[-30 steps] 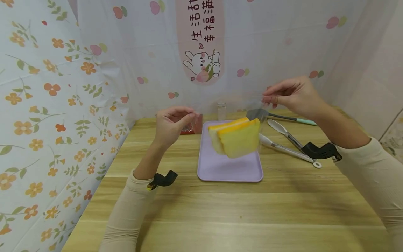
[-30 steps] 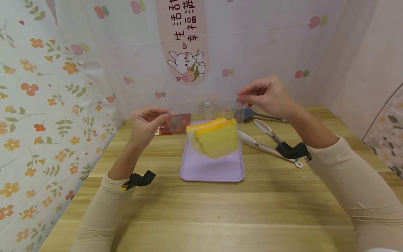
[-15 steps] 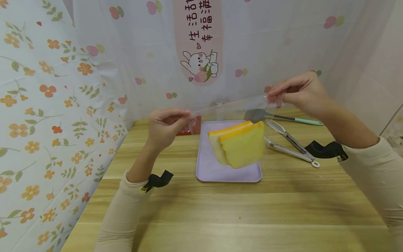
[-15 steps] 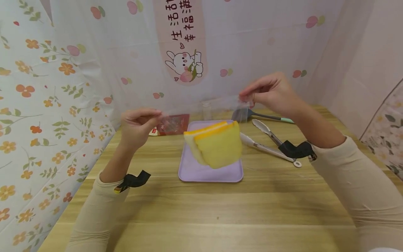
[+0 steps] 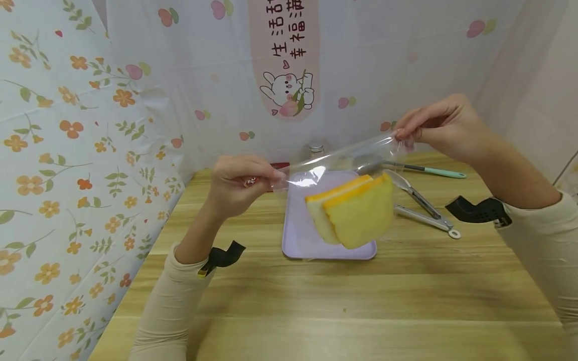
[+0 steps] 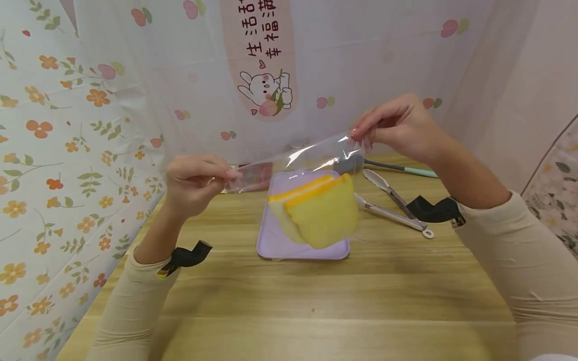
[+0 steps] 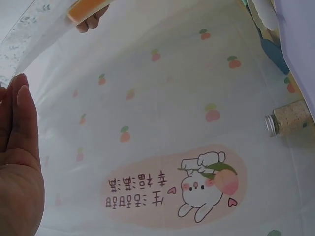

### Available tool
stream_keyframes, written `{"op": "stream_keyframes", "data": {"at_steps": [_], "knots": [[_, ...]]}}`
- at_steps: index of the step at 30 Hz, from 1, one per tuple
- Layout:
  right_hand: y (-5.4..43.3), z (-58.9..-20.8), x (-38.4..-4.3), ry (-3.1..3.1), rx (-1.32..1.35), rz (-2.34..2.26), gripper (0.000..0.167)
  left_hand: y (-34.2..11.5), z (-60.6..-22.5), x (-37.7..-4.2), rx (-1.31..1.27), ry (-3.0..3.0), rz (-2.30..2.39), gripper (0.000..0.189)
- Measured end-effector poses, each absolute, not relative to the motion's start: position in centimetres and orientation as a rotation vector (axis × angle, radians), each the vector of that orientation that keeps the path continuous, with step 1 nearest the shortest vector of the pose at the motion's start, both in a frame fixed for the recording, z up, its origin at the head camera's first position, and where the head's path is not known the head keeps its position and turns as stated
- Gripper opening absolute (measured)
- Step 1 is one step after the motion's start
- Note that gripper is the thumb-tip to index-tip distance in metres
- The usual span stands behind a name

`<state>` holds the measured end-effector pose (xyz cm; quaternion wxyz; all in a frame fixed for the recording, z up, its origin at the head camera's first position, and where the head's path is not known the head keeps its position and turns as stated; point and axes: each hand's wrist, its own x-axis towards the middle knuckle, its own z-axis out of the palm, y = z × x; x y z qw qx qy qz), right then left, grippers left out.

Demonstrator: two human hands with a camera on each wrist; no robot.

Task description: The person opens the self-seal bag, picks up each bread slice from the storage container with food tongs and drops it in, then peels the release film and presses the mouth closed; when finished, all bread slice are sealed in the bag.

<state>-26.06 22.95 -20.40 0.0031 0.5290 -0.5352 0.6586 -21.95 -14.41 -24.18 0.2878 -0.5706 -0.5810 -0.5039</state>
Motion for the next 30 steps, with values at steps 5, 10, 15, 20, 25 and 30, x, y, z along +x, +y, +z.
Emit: {"op": "stream_keyframes", "data": {"at_steps": [5, 10, 15, 20, 25, 30], "knots": [[23.0, -20.4, -26.1, -1.76, 1.624, 1.987, 0.021, -14.6, -24.1, -22.3, -1.513, -1.598, -1.285, 0.022], [23.2, -20.5, -26.3, -1.811, 1.604, 1.948, 0.021, -14.7, -24.2, -22.7, -1.473, -1.641, -1.211, 0.022], [23.6, -20.5, -26.6, -1.853, 1.564, 1.93, 0.017, -14.5, -24.2, -23.0, -1.418, -1.663, -1.215, 0.021], [23.7, -20.6, -26.9, -1.934, 1.514, 1.825, 0.014, -14.4, -24.2, -23.2, -1.373, -1.682, -1.231, 0.022], [23.5, -20.5, -26.9, -1.988, 1.464, 1.746, 0.016, -14.1, -24.2, -23.3, -1.368, -1.685, -1.281, 0.024], [23.4, -20.5, -26.9, -2.016, 1.396, 1.751, 0.017, -14.0, -24.4, -23.4, -1.375, -1.673, -1.333, 0.024]]}}
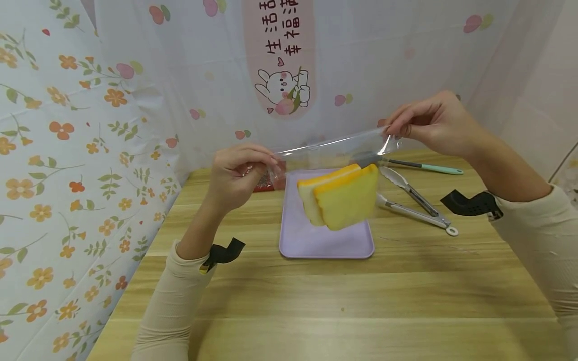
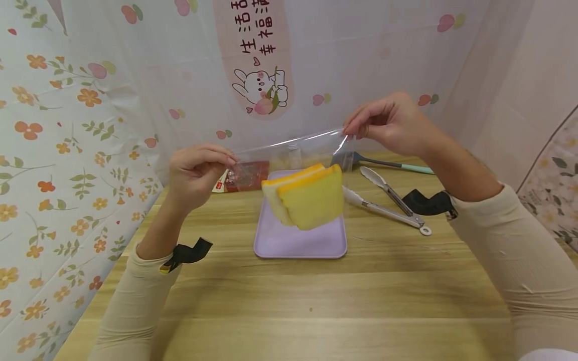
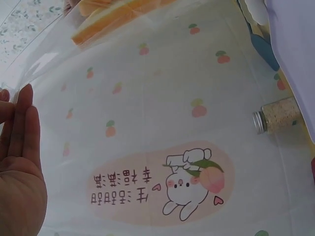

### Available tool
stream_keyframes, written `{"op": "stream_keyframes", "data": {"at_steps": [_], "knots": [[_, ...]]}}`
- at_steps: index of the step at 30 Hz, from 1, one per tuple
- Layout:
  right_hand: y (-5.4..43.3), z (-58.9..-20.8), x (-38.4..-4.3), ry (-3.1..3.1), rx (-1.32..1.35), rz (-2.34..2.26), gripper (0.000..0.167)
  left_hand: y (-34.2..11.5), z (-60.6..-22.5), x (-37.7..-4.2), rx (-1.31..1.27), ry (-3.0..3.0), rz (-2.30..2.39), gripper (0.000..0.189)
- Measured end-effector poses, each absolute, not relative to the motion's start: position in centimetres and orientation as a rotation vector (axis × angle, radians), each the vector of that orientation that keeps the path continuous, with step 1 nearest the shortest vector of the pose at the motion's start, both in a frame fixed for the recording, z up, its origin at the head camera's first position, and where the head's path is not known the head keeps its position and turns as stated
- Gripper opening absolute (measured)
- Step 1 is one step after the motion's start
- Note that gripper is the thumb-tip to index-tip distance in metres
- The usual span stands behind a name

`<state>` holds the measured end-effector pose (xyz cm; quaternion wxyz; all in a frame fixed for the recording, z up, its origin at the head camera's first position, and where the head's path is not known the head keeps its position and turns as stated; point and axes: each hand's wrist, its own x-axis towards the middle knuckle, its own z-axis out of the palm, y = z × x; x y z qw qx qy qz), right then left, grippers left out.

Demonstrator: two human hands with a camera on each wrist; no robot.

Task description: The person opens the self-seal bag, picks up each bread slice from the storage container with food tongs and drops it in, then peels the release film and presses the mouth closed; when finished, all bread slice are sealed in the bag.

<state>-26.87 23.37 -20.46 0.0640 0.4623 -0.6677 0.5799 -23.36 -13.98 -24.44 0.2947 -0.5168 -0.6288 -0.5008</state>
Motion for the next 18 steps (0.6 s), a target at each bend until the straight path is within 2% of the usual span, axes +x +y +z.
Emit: {"op": "stream_keyframes", "data": {"at_steps": [5, 12, 18], "knots": [[23.51, -20.53, -27.32, -1.998, 1.441, 1.759, 0.012, -13.85, -24.32, -23.3, -1.389, -1.678, -1.355, 0.021], [23.59, -20.61, -27.4, -2.012, 1.471, 1.755, 0.017, -13.76, -24.36, -23.33, -1.394, -1.676, -1.448, 0.02], [23.72, -20.68, -27.42, -2.011, 1.515, 1.774, 0.013, -13.69, -24.47, -23.29, -1.373, -1.683, -1.49, 0.018]]}}
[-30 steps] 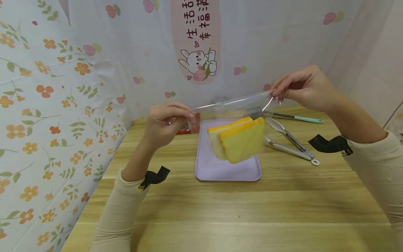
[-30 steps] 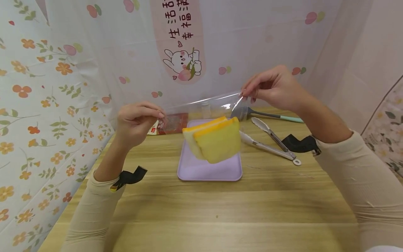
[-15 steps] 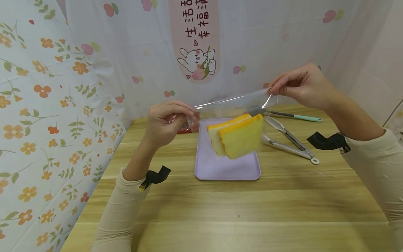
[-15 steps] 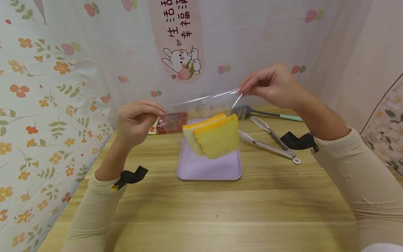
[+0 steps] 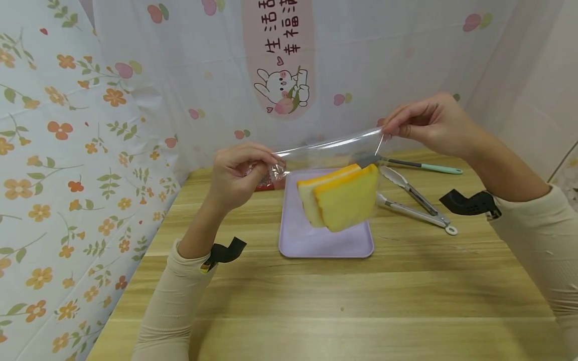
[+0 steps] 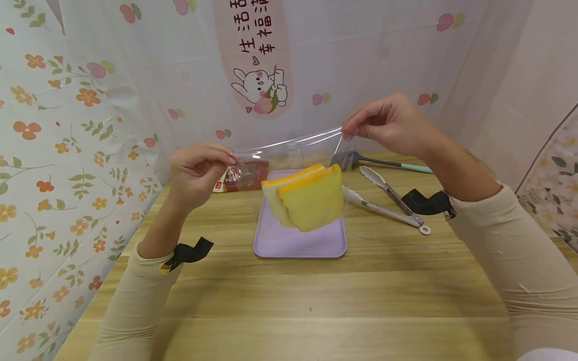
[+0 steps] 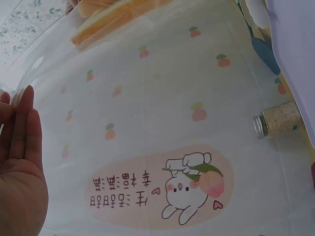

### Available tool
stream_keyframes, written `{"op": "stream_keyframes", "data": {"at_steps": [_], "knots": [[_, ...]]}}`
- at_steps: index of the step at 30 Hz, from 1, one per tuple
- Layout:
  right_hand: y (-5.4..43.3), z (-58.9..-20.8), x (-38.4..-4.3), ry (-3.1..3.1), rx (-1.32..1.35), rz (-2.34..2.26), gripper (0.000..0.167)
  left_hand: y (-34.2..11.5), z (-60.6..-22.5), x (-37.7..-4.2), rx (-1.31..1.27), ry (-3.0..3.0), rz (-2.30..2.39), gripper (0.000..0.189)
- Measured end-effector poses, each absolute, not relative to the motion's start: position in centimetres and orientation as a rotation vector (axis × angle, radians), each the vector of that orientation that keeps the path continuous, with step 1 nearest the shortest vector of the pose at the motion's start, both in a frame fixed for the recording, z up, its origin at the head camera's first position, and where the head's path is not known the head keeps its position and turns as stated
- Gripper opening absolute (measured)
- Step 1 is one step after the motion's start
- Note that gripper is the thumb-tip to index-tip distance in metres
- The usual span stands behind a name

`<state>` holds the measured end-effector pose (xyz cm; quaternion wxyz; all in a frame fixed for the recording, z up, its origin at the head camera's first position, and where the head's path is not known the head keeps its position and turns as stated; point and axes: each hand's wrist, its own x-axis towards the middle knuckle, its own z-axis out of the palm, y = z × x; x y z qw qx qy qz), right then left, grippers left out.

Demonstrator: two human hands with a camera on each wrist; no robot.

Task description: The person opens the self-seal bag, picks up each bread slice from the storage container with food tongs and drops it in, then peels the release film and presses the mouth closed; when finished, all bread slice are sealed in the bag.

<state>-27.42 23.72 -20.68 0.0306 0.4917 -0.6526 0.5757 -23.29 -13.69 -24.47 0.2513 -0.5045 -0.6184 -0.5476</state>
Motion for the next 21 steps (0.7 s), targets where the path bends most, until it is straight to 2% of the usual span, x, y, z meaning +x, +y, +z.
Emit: {"op": "stream_keyframes", "data": {"at_steps": [6, 15, 21], "knots": [[24.2, -20.7, -27.1, -2.068, 1.554, 1.855, 0.017, -13.6, -24.7, -23.3, -1.342, -1.666, -1.508, 0.018], [23.6, -20.7, -26.8, -2.028, 1.389, 1.85, 0.015, -13.1, -24.7, -23.0, -1.26, -1.67, -1.532, 0.005], [23.1, -20.8, -26.8, -1.936, 1.422, 1.832, 0.019, -12.7, -24.8, -22.9, -1.126, -1.723, -1.427, 0.02]]}}
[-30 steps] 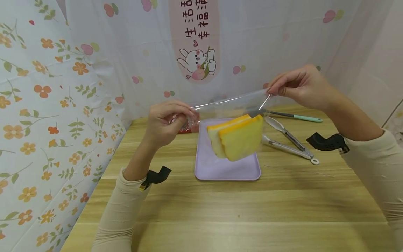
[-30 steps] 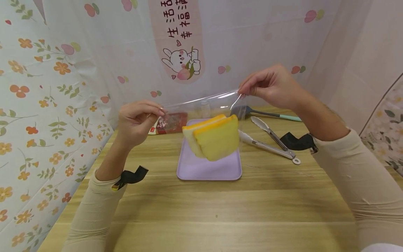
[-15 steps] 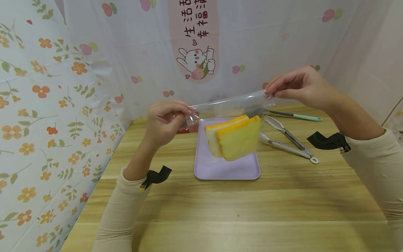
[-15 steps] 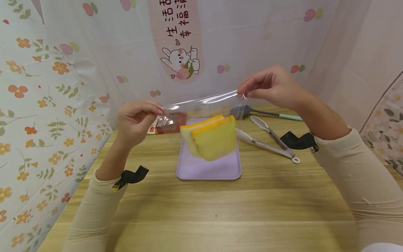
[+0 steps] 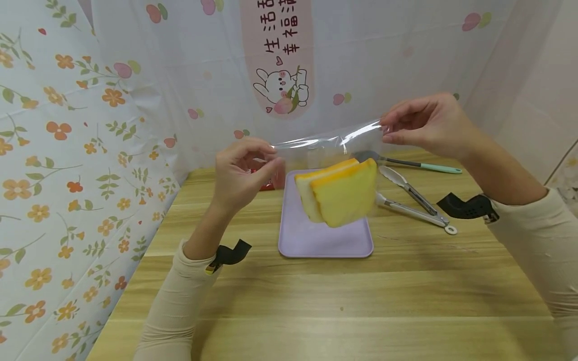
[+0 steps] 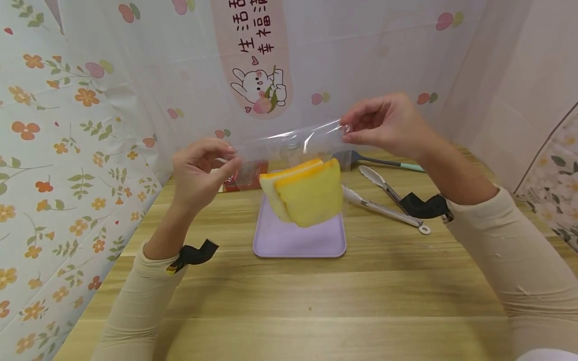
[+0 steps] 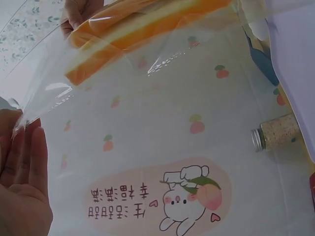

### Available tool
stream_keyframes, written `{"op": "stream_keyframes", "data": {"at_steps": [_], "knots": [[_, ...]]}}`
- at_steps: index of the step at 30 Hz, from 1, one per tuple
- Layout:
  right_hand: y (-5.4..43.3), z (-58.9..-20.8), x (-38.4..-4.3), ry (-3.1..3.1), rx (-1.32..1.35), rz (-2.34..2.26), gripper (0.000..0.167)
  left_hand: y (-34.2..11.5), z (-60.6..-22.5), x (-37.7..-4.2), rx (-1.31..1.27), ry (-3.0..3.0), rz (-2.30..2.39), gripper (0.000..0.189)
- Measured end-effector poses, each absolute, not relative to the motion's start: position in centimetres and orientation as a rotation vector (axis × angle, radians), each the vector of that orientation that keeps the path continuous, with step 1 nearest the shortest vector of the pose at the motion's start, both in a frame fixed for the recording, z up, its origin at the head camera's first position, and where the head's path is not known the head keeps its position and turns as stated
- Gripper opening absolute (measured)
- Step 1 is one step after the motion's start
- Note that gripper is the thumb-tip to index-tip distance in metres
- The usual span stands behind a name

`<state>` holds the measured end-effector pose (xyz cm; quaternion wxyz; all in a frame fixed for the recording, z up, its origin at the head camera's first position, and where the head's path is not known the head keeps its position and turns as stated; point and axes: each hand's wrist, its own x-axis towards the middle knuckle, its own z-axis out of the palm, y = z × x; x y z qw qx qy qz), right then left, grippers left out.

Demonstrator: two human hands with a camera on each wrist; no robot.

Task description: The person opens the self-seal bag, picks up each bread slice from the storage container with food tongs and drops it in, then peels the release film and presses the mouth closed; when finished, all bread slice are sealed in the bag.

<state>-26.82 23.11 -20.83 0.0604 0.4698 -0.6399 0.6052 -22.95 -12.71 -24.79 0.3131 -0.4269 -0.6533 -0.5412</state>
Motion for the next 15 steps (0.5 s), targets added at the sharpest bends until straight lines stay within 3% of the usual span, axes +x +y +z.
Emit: {"op": "stream_keyframes", "data": {"at_steps": [15], "knots": [[22.46, -21.52, -27.04, -1.859, 1.297, 1.879, 0.024, -12.76, -24.63, -23.39, -1.075, -1.714, -1.406, 0.02]]}}
